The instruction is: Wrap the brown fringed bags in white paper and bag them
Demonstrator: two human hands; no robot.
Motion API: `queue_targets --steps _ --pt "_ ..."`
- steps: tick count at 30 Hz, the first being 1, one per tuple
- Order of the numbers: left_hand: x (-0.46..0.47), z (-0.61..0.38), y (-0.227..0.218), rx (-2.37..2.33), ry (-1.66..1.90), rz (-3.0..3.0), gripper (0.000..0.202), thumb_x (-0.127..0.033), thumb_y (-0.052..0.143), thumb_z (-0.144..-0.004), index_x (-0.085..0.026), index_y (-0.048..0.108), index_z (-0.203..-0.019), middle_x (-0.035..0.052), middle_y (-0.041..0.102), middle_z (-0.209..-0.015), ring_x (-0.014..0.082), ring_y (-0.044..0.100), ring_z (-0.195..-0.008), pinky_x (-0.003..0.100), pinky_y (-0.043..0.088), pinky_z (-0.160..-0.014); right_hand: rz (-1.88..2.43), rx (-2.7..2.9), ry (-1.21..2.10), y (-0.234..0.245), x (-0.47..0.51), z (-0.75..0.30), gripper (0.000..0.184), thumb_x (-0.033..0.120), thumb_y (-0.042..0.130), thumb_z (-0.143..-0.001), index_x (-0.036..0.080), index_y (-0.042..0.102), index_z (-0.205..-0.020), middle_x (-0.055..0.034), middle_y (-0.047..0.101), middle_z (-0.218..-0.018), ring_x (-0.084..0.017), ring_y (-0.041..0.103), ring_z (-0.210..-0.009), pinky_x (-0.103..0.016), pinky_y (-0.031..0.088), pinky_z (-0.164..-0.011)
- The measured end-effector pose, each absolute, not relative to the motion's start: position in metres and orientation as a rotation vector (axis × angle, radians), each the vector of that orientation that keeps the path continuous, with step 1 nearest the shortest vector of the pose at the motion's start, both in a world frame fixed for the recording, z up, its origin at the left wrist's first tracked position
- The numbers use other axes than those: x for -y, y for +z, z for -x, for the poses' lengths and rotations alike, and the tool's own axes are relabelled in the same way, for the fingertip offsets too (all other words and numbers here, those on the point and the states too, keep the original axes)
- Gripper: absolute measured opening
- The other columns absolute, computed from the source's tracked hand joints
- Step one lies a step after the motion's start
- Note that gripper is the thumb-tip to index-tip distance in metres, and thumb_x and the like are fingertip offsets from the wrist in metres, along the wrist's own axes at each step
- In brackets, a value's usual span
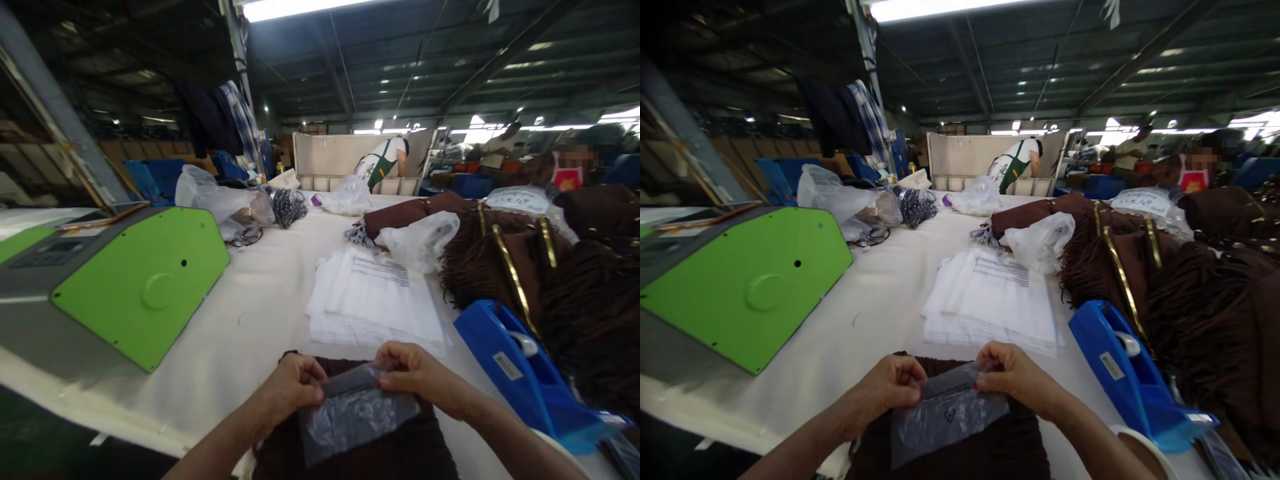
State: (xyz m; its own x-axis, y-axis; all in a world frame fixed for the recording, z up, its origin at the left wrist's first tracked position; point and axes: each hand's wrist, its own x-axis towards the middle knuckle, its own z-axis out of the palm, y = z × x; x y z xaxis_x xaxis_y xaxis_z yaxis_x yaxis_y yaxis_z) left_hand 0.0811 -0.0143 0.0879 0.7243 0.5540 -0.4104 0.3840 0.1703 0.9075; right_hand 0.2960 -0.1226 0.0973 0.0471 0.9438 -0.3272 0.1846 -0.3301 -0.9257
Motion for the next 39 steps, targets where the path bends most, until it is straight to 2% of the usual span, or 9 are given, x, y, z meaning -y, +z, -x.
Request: queue_targets --steps 6,9,12,17,21,25,29,33,39 --pt "0.01 -0.072 0.071 -1.039 0.187 -1.784 0.012 -0.018 0.051 -0.059 -0.019 0.052 -0.071 -0.0054 0.05 -0.053 0.0123 0.048 -0.048 0.024 0.036 -0.049 1.84 1.288 1.031 0.067 0.13 -0.282 0.011 0.023 0.056 -0.063 0.021 0.051 -0.073 0.0031 0.053 -0.064 -0.014 0.047 -0.061 -0.026 0.03 -0.056" --pt "0.016 -0.08 0.07 -1.127 0.214 -1.969 0.018 -0.01 0.051 -0.063 -0.018 0.057 -0.078 -0.0012 0.057 -0.064 0.0171 0.055 -0.064 0.029 0.04 -0.064 1.961 1.31 0.918 0.06 0.134 -0.275 0.009 0.019 0.053 -0.064 0.021 0.048 -0.071 0.0019 0.055 -0.066 -0.016 0.05 -0.064 -0.028 0.03 -0.058" --pt "0.024 -0.076 0.067 -1.213 0.328 -2.226 0.031 -0.008 0.049 -0.071 -0.017 0.058 -0.099 0.0073 0.062 -0.091 0.0245 0.057 -0.09 0.038 0.041 -0.082 2.134 1.349 0.771 0.054 0.14 -0.27 0.013 0.021 0.054 -0.067 0.022 0.048 -0.079 -0.0002 0.058 -0.071 -0.02 0.055 -0.07 -0.031 0.035 -0.062" --pt "0.029 -0.021 0.036 -1.294 0.758 -2.489 0.039 -0.035 0.046 -0.084 -0.021 0.048 -0.121 0.0102 0.058 -0.113 0.0254 0.055 -0.104 0.042 0.046 -0.088 2.083 1.426 0.18 0.04 0.172 -0.275 0.026 0.032 0.056 -0.077 0.026 0.049 -0.101 -0.0054 0.06 -0.093 -0.02 0.06 -0.077 -0.033 0.046 -0.066" --pt "0.029 0.018 0.009 -1.521 0.457 -1.988 0.054 -0.06 0.044 -0.078 -0.016 0.047 -0.108 0.0082 0.063 -0.092 0.022 0.063 -0.079 0.036 0.051 -0.072 2.016 1.378 -0.209 0.02 0.201 -0.291 0.034 0.046 0.051 -0.081 0.026 0.049 -0.109 -0.0106 0.06 -0.106 -0.025 0.06 -0.095 -0.039 0.049 -0.078" --pt "0.03 0.009 0.01 -1.534 0.193 -1.864 0.049 -0.063 0.041 -0.071 -0.02 0.048 -0.093 0.0026 0.063 -0.074 0.0215 0.062 -0.072 0.033 0.047 -0.071 2.263 1.047 0.228 0.001 0.21 -0.297 0.06 0.061 0.041 -0.08 0.018 0.042 -0.121 -0.0142 0.062 -0.104 -0.026 0.065 -0.086 -0.039 0.052 -0.073" --pt "0.031 -0.014 0.019 -1.492 0.129 -1.862 0.035 -0.051 0.045 -0.067 -0.02 0.051 -0.082 0.0044 0.065 -0.074 0.0238 0.062 -0.074 0.033 0.046 -0.069 2.352 0.844 0.561 -0.007 0.207 -0.29 0.072 0.064 0.034 -0.079 0.018 0.028 -0.134 -0.0128 0.064 -0.105 -0.027 0.065 -0.091 -0.042 0.049 -0.079" --pt "0.027 -0.024 0.02 -1.382 0.282 -1.745 0.025 -0.043 0.053 -0.064 -0.02 0.054 -0.075 0.0034 0.067 -0.074 0.0242 0.063 -0.076 0.03 0.047 -0.066 2.307 0.778 0.589 -0.008 0.207 -0.287 0.074 0.066 0.034 -0.076 0.019 0.03 -0.134 -0.0136 0.063 -0.108 -0.028 0.065 -0.09 -0.041 0.048 -0.078" --pt "0.007 -0.06 0.042 -1.338 0.307 -1.834 0.02 -0.037 0.054 -0.062 -0.019 0.053 -0.069 0.0016 0.061 -0.065 0.0218 0.059 -0.066 0.028 0.043 -0.056 2.235 0.645 0.557 0.002 0.203 -0.303 0.075 0.068 0.043 -0.068 0.02 0.041 -0.126 -0.0101 0.066 -0.095 -0.027 0.066 -0.08 -0.037 0.049 -0.07"
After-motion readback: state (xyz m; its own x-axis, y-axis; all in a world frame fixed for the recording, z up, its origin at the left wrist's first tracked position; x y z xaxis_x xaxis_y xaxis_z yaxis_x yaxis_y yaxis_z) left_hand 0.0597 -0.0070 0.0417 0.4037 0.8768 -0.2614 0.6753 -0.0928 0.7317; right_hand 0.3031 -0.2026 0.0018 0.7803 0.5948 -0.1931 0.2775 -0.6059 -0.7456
